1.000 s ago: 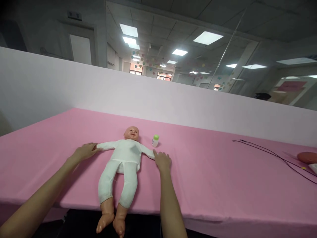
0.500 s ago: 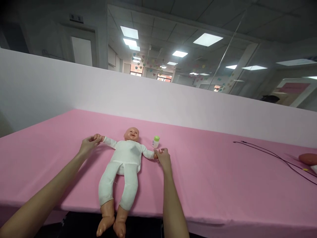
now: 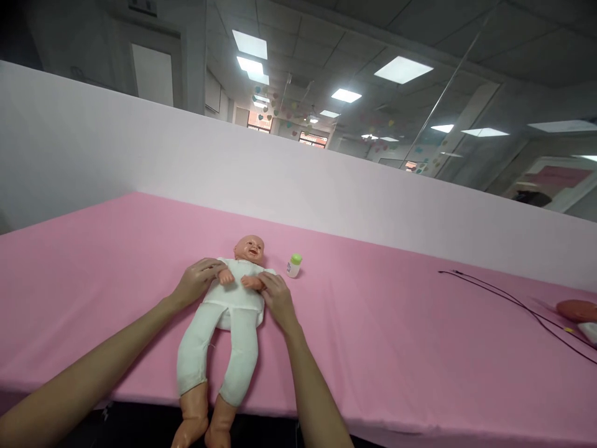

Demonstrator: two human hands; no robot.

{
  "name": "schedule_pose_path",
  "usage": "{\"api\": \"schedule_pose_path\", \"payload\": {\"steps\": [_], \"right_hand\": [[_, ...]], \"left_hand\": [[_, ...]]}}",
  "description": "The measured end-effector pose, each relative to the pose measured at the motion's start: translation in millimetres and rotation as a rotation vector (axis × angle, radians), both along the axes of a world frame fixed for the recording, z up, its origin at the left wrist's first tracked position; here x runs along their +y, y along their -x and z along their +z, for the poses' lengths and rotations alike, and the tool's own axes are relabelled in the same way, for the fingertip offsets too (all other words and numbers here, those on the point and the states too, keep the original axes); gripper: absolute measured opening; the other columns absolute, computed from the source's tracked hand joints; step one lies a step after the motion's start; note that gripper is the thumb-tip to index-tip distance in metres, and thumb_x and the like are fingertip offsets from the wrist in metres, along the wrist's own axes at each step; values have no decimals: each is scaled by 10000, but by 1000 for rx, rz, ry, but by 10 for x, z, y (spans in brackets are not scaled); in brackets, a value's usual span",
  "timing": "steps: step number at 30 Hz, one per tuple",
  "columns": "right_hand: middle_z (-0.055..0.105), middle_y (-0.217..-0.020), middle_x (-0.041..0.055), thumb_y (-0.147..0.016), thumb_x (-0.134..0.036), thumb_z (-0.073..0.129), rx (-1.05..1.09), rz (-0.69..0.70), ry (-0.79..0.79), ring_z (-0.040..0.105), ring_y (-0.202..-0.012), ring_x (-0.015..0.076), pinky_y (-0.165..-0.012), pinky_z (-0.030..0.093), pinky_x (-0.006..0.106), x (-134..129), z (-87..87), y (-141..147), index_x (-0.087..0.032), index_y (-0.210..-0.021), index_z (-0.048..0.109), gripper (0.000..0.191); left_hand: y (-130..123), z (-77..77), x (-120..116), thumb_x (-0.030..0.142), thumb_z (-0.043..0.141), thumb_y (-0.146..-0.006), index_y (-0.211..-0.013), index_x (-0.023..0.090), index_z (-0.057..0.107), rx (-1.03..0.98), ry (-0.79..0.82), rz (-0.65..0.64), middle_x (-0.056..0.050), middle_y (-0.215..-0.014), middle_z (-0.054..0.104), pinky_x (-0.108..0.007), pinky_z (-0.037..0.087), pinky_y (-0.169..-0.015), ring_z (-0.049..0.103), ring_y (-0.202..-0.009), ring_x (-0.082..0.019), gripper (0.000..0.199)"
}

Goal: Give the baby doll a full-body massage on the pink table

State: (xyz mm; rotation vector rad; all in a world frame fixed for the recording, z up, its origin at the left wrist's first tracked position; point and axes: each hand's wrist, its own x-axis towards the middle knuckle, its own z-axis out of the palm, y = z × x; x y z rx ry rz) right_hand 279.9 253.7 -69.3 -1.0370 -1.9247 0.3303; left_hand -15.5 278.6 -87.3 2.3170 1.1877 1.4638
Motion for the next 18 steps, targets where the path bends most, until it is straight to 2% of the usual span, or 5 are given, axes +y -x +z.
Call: {"api": "schedule_pose_path", "payload": {"steps": [3,6,9,13,18], "right_hand": [[723,-1309,39,-996,-231,481,-194,81,-26,623,-1150,276,-1034,493,453,-37,15,22,-314,-1235,761,377],[715,-1321,47,-995,-251,492,-167,41,-15,617,-1168,281,-1054,481,456,-26,-17,28,-304,-1241,750,361],[739,-1231,80,-943,-355,607,133,-160,54,658,-1086,280,-965,537,431,46,-92,-13,-253,-1286,692,367],[727,-853,38,-870,-542,672,672,-412,301,631,-647,199,-559,512,302,184,-202,-148,-206,-1289,583,545],[653,-682,-4,-723,-497,820,910,-379,475,584,-547,156,-476,458,256,240,-219,-249,-200,-1003,624,453]], "left_hand": [[4,14,-15,251,494,-1009,-1091,274,793,140,-49,-81,-98,-1188,756,-435,510,-1021,675,-1112,-263,311],[-9,-9,-16,255,492,-1004,-1094,271,791,103,-35,-51,-95,-1189,755,-429,505,-1024,669,-1123,-266,313],[-13,-57,5,334,539,-976,-1150,240,755,-145,64,88,-92,-1197,750,-394,535,-975,669,-1114,-270,294],[71,-148,111,473,654,-870,-1114,168,694,-614,281,250,-104,-1065,752,-345,571,-815,700,-953,-260,393],[175,-197,206,526,745,-750,-896,156,653,-894,499,317,-74,-853,710,-321,555,-671,680,-753,-224,408]]}}
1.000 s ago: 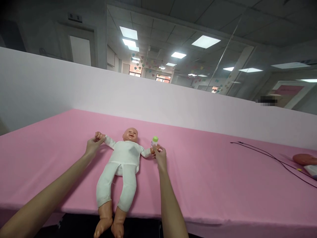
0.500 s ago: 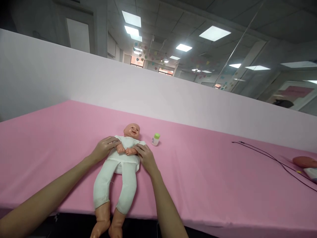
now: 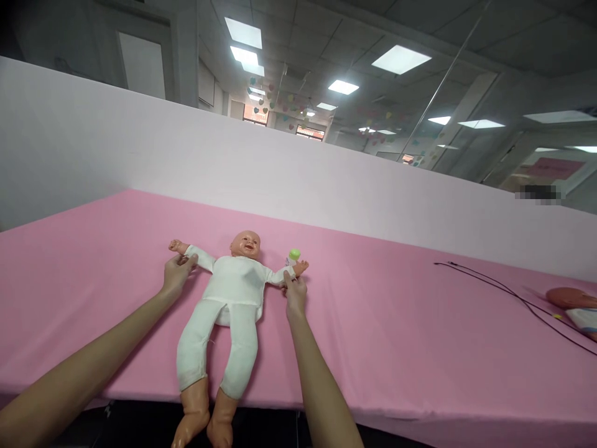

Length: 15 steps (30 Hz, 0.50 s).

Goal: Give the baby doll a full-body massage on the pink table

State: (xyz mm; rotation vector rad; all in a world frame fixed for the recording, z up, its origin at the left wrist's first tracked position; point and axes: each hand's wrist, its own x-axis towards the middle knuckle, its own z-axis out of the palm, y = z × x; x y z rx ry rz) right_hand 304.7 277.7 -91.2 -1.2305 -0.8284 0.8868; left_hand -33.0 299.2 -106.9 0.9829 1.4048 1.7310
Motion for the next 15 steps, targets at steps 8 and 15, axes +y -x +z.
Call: {"api": "schedule_pose_path", "payload": {"steps": [8,15], "right_hand": [[723,-1303,75,-828,-208,629,-570,422,-426,659,-1214,272,-1076,510,457,-164,154,172,-239,-1184,723,369],[682,-1391,37,-866,-116,493,-827,507,-473,588,-1328,256,-1171,423,489,-209,31,221,-290,-1230,727,466]], "left_hand": [[-175,91,-210,204,552,-961,-1162,225,756,754,-526,-240,-89,-1196,747,-372,565,-877,669,-1072,-246,287],[-195,34,-215,122,485,-981,-1178,266,769,985,-670,-276,-85,-1199,742,-402,556,-912,647,-1127,-252,375]]}}
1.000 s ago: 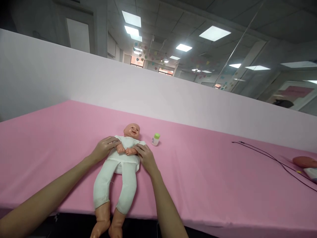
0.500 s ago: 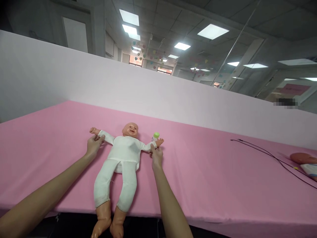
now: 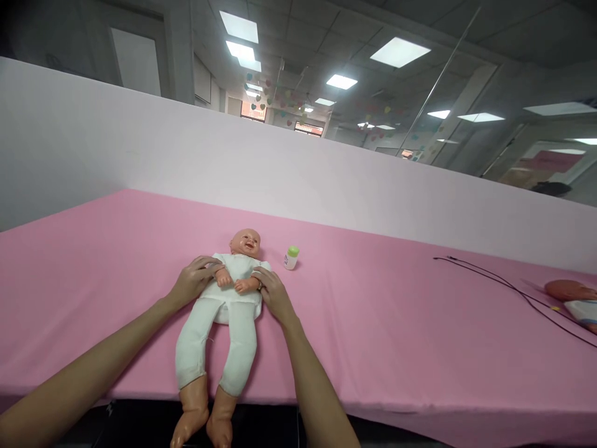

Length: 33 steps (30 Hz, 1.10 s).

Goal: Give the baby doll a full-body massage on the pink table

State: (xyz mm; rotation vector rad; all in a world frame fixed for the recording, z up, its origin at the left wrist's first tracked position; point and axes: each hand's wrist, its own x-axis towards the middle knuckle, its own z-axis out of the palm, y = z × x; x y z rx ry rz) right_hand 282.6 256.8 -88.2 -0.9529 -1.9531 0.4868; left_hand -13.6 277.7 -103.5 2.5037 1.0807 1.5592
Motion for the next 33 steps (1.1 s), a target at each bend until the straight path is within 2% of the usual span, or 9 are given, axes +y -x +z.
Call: {"api": "schedule_pose_path", "payload": {"steps": [2,5,7,10,14,18,24,30,33], "right_hand": [[710,-1328,55,-872,-173,548,189,-100,48,636,-1247,258,-1102,487,457,48,-34,8,-265,-1249,699,416],[757,-1050,53,-842,-337,697,553,-292,185,705,-862,219,-758,586,346,150,-83,-37,-229,-1195,653,372],[715,-809,12,-781,-433,782,739,-391,304,627,-620,174,-534,502,277,212,-110,-109,-224,-1062,628,383],[643,-647,-17,-696,-497,859,890,-449,450,558,-512,148,-436,409,243,253,-119,-219,-230,-907,593,432],[716,-783,16,-712,-490,871,867,-364,381,612,-588,151,-492,465,248,226,-48,-232,-218,-1003,641,459],[771,-1068,69,-716,-385,866,719,-224,266,715,-887,222,-757,592,331,176,47,-132,-224,-1202,672,548],[688,-1371,64,-838,-256,674,277,64,199,583,-1345,279,-1123,479,443,51,39,-12,-275,-1122,790,307],[698,-1349,65,-829,-276,699,351,11,218,602,-1313,272,-1102,485,427,72,-7,26,-273,-1143,781,324],[761,-1137,65,-765,-357,794,585,-130,294,706,-1007,241,-863,574,363,152,-39,-14,-235,-1155,727,414]], "left_hand": [[9,15,9,198,542,-965,-1185,244,754,-126,125,49,-89,-1206,741,-384,561,-886,659,-1108,-258,309],[56,15,57,359,616,-925,-1157,182,718,-425,324,149,-110,-1148,750,-344,571,-787,688,-1027,-268,309],[113,-6,107,472,641,-892,-1074,152,699,-626,444,212,-114,-1032,752,-327,566,-688,705,-915,-269,373],[193,-32,165,583,674,-820,-897,149,664,-815,624,307,-75,-820,702,-317,531,-554,672,-684,-239,441],[180,-3,153,520,690,-830,-961,150,700,-779,563,254,-83,-890,735,-332,560,-641,695,-769,-249,392],[77,25,72,322,636,-906,-1114,182,746,-473,333,154,-98,-1140,762,-325,557,-753,692,-1000,-256,274],[24,-34,27,133,508,-973,-1172,288,783,-45,13,-13,-72,-1204,740,-390,552,-875,649,-1116,-246,373],[17,-27,31,210,575,-946,-1180,260,765,-159,176,39,-76,-1223,739,-361,563,-826,656,-1119,-259,306],[38,-17,62,348,640,-914,-1148,196,736,-447,350,129,-98,-1174,751,-331,564,-768,684,-1060,-267,295]]}}
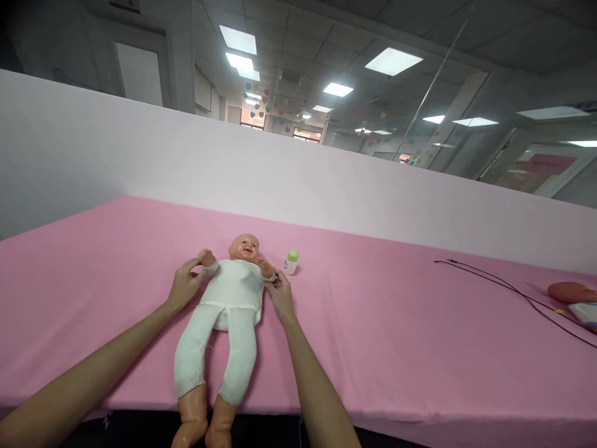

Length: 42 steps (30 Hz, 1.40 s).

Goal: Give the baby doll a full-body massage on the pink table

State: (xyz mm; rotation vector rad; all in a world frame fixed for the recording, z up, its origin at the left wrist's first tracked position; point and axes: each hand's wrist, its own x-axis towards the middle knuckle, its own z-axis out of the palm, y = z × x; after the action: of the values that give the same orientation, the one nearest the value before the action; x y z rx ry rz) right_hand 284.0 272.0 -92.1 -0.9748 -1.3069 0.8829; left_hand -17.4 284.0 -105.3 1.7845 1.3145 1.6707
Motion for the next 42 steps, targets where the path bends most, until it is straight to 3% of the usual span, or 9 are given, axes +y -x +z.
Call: {"api": "schedule_pose_path", "payload": {"steps": [3,7,12,19,27,31,36,39,42], "right_hand": [[706,-769,2,-706,-469,855,175,-162,130,612,-626,164,-551,482,270,71,-48,-97,-218,-1010,691,426],[603,-611,-37,-650,-525,898,379,-237,255,535,-526,137,-490,440,258,107,-59,-208,-227,-893,643,461],[694,-798,-4,-714,-478,880,319,-152,89,600,-626,149,-589,510,281,50,76,-155,-231,-1036,682,452],[711,-1311,72,-792,-280,779,-124,234,-53,638,-1243,264,-1057,510,406,-122,157,25,-252,-1076,774,286],[693,-1348,63,-798,-236,725,-219,255,-56,610,-1293,261,-1068,496,400,-155,112,65,-265,-1049,793,261],[752,-1196,67,-741,-343,844,32,98,15,691,-1085,242,-948,559,368,-77,111,54,-232,-1123,735,412],[653,-752,-35,-759,-482,835,305,-179,81,568,-587,130,-559,475,251,57,74,-186,-238,-1015,651,398],[605,-692,-53,-772,-532,790,375,-298,124,537,-523,135,-497,446,262,118,25,-368,-264,-1019,612,406],[587,-656,-58,-759,-544,792,340,-363,175,517,-484,144,-464,433,274,121,25,-423,-264,-1084,616,463]], "left_hand": [[71,4,47,491,671,-873,-1057,148,714,-261,134,78,-109,-1022,762,-343,571,-743,709,-924,-268,392],[148,31,66,574,704,-803,-909,136,693,-415,317,134,-83,-851,726,-340,557,-639,678,-713,-235,451],[77,98,7,460,683,-863,-987,159,732,-236,139,126,-95,-987,766,-341,556,-739,701,-886,-259,329],[-45,31,-64,201,534,-965,-1170,272,779,316,-251,-116,-83,-1215,740,-377,562,-839,656,-1118,-258,328],[0,-9,-27,159,504,-989,-1191,293,770,465,-330,-118,-80,-1202,739,-392,557,-852,658,-1110,-257,359],[-16,58,-67,305,613,-958,-1288,256,706,256,-120,-45,-91,-1254,724,-363,574,-798,677,-1098,-270,346],[102,96,13,431,713,-881,-1568,194,391,-224,121,149,-137,-1214,704,-346,600,-727,714,-1028,-274,796],[227,62,102,422,770,-815,-1637,201,229,-401,258,263,-140,-1176,698,-334,611,-690,725,-1037,-285,1009],[298,30,155,405,787,-789,-1613,206,288,-456,306,295,-156,-1231,686,-337,615,-729,729,-1053,-286,984]]}}
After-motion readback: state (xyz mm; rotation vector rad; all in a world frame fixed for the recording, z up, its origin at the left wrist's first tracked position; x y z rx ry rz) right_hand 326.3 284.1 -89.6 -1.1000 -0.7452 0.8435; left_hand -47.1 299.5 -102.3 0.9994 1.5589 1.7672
